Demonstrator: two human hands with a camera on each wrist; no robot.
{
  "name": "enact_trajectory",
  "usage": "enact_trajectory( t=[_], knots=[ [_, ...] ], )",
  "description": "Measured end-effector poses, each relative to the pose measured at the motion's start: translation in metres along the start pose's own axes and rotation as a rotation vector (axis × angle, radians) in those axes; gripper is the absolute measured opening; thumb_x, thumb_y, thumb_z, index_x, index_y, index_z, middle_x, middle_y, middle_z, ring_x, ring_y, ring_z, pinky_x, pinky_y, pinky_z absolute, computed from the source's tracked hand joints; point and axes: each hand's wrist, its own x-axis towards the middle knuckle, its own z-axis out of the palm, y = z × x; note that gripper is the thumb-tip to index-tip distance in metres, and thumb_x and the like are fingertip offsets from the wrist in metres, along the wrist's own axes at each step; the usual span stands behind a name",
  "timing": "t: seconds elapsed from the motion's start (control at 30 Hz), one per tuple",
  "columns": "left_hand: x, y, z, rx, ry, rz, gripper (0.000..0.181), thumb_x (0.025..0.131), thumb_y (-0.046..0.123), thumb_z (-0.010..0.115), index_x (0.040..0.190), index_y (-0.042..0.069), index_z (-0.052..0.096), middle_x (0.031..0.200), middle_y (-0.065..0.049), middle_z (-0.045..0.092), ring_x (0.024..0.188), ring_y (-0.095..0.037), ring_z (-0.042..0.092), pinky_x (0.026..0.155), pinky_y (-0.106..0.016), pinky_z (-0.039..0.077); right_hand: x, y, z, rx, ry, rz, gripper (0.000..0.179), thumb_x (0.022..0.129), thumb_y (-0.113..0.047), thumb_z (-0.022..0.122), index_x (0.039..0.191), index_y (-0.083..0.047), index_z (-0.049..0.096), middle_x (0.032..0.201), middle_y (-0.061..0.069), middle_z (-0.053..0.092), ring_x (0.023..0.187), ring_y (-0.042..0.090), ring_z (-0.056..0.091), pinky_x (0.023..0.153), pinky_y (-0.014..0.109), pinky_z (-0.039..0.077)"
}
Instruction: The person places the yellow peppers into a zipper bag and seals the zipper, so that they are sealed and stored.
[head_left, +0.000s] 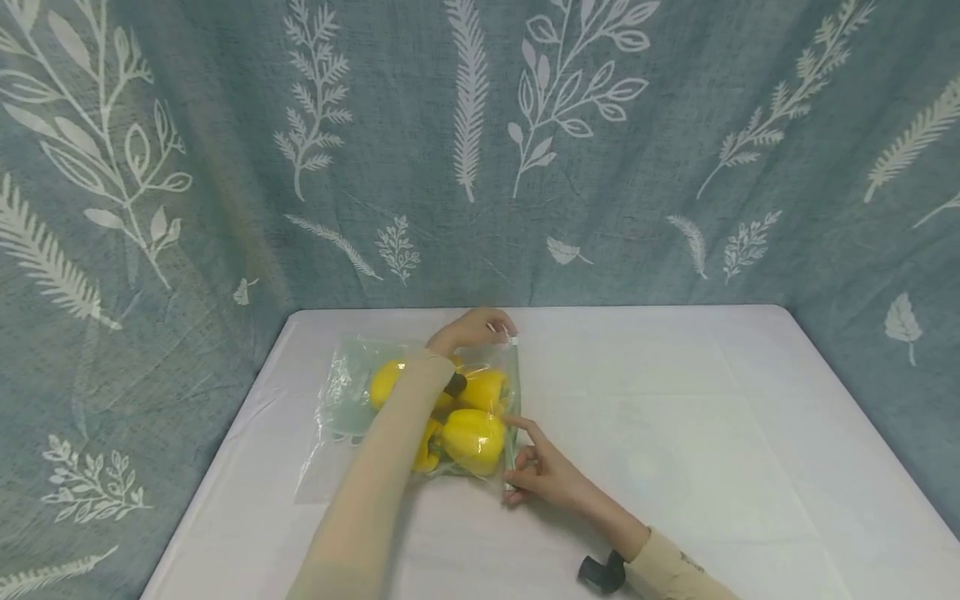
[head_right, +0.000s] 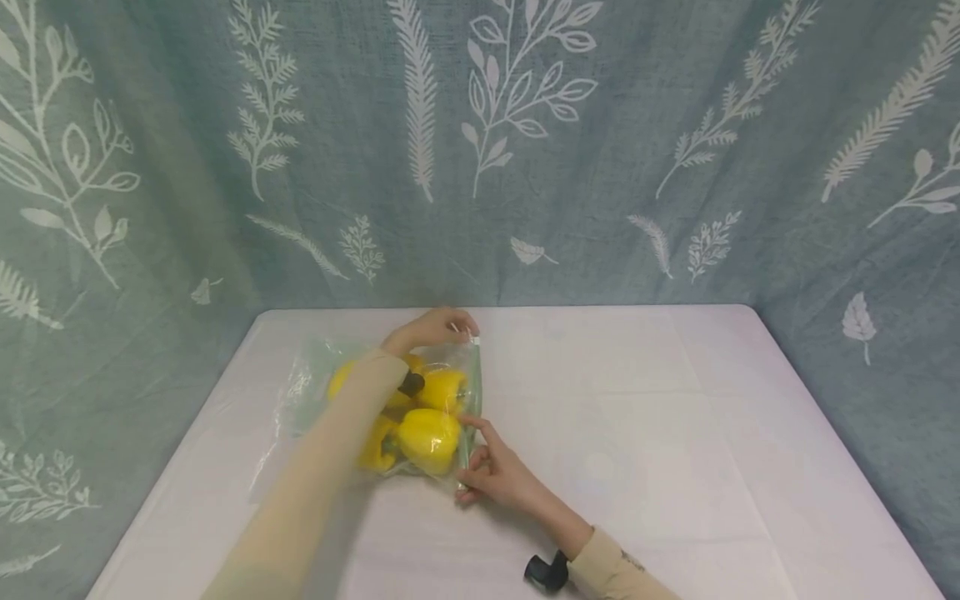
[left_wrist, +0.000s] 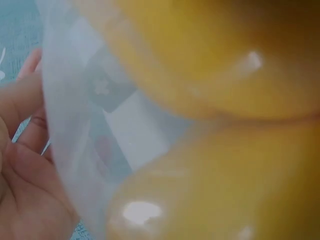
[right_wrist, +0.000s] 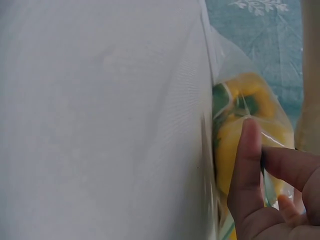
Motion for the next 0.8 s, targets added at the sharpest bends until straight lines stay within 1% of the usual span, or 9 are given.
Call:
enact_trajectory(
  t=[0.2, 0.23, 0.33, 0.43, 0.47, 0.6, 0.63, 0.7, 0.8],
  knots=[
    [0.005, -0.010, -0.004, -0.032, 0.026, 0.023, 0.014, 0.088, 0.005, 0.059, 0.098, 0.003, 0.068, 0.102, -0.012, 0.066, 0.098, -0.027, 0.058, 0.088, -0.038, 0.047, -0.002, 0.001, 0.001, -0.042, -0.017, -0.044, 0.076, 0.088, 0.004, 0.058, 0.146, -0.021, 0.016, 0.076, 0.008, 0.050, 0.066, 0.028, 0.067, 0.061, 0.036, 0.056],
    [0.010, -0.021, -0.004, -0.052, 0.038, 0.070, 0.012, 0.088, 0.011, 0.061, 0.096, 0.008, 0.070, 0.099, -0.008, 0.067, 0.094, -0.024, 0.059, 0.084, -0.034, 0.049, -0.003, 0.001, 0.002, -0.044, -0.016, -0.046, 0.076, 0.088, 0.004, 0.057, 0.146, -0.021, 0.016, 0.075, 0.008, 0.050, 0.067, 0.029, 0.067, 0.061, 0.036, 0.056],
    [0.017, -0.036, -0.002, -0.058, 0.048, 0.078, 0.009, 0.087, 0.013, 0.064, 0.093, 0.011, 0.070, 0.096, -0.005, 0.066, 0.091, -0.021, 0.059, 0.081, -0.032, 0.049, -0.004, 0.000, 0.004, -0.049, -0.014, -0.047, 0.076, 0.088, 0.004, 0.057, 0.147, -0.019, 0.016, 0.075, 0.008, 0.050, 0.067, 0.031, 0.067, 0.061, 0.035, 0.056],
    [0.019, -0.039, 0.001, -0.035, 0.066, 0.072, 0.011, 0.087, 0.006, 0.062, 0.095, 0.008, 0.070, 0.098, -0.009, 0.065, 0.093, -0.025, 0.059, 0.081, -0.036, 0.050, -0.006, -0.001, 0.005, -0.056, -0.009, -0.044, 0.075, 0.088, 0.005, 0.057, 0.147, -0.019, 0.016, 0.075, 0.008, 0.050, 0.068, 0.031, 0.067, 0.061, 0.034, 0.056],
    [0.013, -0.026, 0.000, -0.018, 0.060, 0.039, 0.014, 0.087, 0.001, 0.059, 0.097, 0.005, 0.070, 0.101, -0.011, 0.065, 0.096, -0.027, 0.058, 0.085, -0.039, 0.049, -0.006, -0.001, 0.005, -0.061, -0.009, -0.046, 0.075, 0.088, 0.004, 0.057, 0.147, -0.019, 0.016, 0.075, 0.008, 0.050, 0.068, 0.031, 0.067, 0.062, 0.034, 0.056],
    [0.032, -0.064, 0.005, -0.060, 0.094, 0.172, 0.009, 0.088, 0.018, 0.064, 0.091, 0.018, 0.072, 0.091, 0.001, 0.066, 0.086, -0.016, 0.060, 0.074, -0.027, 0.050, -0.007, -0.001, 0.005, -0.064, -0.016, -0.042, 0.073, 0.088, 0.004, 0.056, 0.147, -0.019, 0.019, 0.076, 0.008, 0.049, 0.069, 0.030, 0.067, 0.062, 0.034, 0.056],
    [0.037, -0.070, 0.005, -0.072, 0.088, 0.166, 0.008, 0.087, 0.019, 0.066, 0.090, 0.018, 0.073, 0.091, 0.001, 0.066, 0.085, -0.015, 0.060, 0.073, -0.027, 0.050, -0.008, -0.001, 0.005, -0.067, -0.019, -0.043, 0.073, 0.088, 0.004, 0.056, 0.147, -0.019, 0.020, 0.076, 0.008, 0.049, 0.069, 0.029, 0.067, 0.062, 0.034, 0.056],
    [0.040, -0.072, 0.004, -0.081, 0.088, 0.158, 0.008, 0.087, 0.018, 0.066, 0.090, 0.015, 0.073, 0.091, -0.002, 0.067, 0.085, -0.017, 0.060, 0.072, -0.027, 0.050, -0.008, -0.001, 0.004, -0.065, -0.030, -0.043, 0.072, 0.088, 0.004, 0.056, 0.147, -0.019, 0.021, 0.077, 0.007, 0.048, 0.070, 0.027, 0.068, 0.062, 0.034, 0.056],
    [0.018, -0.028, -0.002, -0.054, 0.075, 0.055, 0.013, 0.088, 0.001, 0.060, 0.096, -0.001, 0.069, 0.100, -0.017, 0.064, 0.092, -0.029, 0.060, 0.078, -0.035, 0.051, -0.007, 0.001, 0.003, -0.057, -0.056, -0.061, 0.071, 0.088, 0.004, 0.056, 0.147, -0.017, 0.021, 0.076, 0.006, 0.047, 0.069, 0.023, 0.068, 0.063, 0.034, 0.056]
  ],
)
